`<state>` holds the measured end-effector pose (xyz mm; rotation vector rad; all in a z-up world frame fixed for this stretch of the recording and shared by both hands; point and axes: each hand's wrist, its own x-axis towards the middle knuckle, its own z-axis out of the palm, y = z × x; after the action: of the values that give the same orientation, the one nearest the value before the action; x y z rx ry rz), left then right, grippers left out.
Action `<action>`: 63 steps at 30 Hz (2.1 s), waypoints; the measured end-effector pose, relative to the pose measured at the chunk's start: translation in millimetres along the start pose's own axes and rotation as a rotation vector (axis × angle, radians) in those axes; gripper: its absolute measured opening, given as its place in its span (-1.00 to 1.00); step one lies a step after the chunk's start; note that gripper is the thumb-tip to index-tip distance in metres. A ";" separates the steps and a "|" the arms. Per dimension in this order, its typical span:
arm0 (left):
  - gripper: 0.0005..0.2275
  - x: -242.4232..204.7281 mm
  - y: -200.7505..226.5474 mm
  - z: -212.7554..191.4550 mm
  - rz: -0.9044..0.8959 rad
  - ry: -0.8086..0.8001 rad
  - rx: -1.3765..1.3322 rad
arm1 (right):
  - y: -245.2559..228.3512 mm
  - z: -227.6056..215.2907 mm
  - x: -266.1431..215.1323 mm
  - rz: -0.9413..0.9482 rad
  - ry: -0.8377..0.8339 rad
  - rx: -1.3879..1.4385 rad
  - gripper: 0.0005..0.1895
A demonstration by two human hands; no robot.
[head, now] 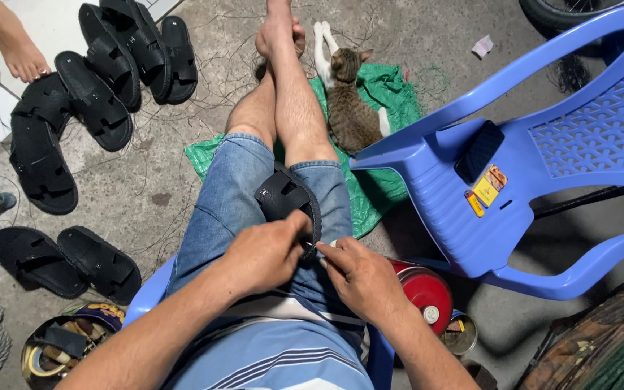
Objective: The person sits on a blue plastic chair and sews a black slide sandal using a needle and thread. They repeatedly push the needle through the sandal strap and pull the thread to stitch the sole to the upper. A cat lies nearby on a green mat.
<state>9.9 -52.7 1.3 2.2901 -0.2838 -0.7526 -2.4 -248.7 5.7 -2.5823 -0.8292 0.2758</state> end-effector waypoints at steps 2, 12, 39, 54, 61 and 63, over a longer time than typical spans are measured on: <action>-0.67 0.4 6.3 -5.3 0.051 -0.019 -0.056 | -0.4 0.1 2.3 -0.037 0.025 0.002 -0.71; -0.66 24.9 -21.9 14.1 -0.006 -0.161 -0.612 | 11.3 -65.5 0.1 0.410 -0.453 -0.207 -0.51; -0.79 -21.5 -41.3 -10.5 -0.027 0.259 -0.592 | 54.5 -67.4 -12.2 0.501 0.414 2.243 -0.88; -0.72 -32.2 -39.7 -13.1 0.012 -0.090 0.017 | 15.9 13.2 -11.0 0.327 0.124 0.448 -0.61; -0.83 -56.9 -15.4 -47.1 0.568 -0.095 -0.751 | 19.0 34.5 13.1 0.484 0.080 0.636 -0.93; -0.84 -59.5 -9.7 -51.7 0.639 -0.092 -1.033 | 22.6 33.0 14.6 0.525 0.016 0.764 -0.92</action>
<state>-7.7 6.6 51.1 1.0947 -0.4921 -0.4822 10.7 -246.0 -34.6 -2.0029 0.0153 0.5872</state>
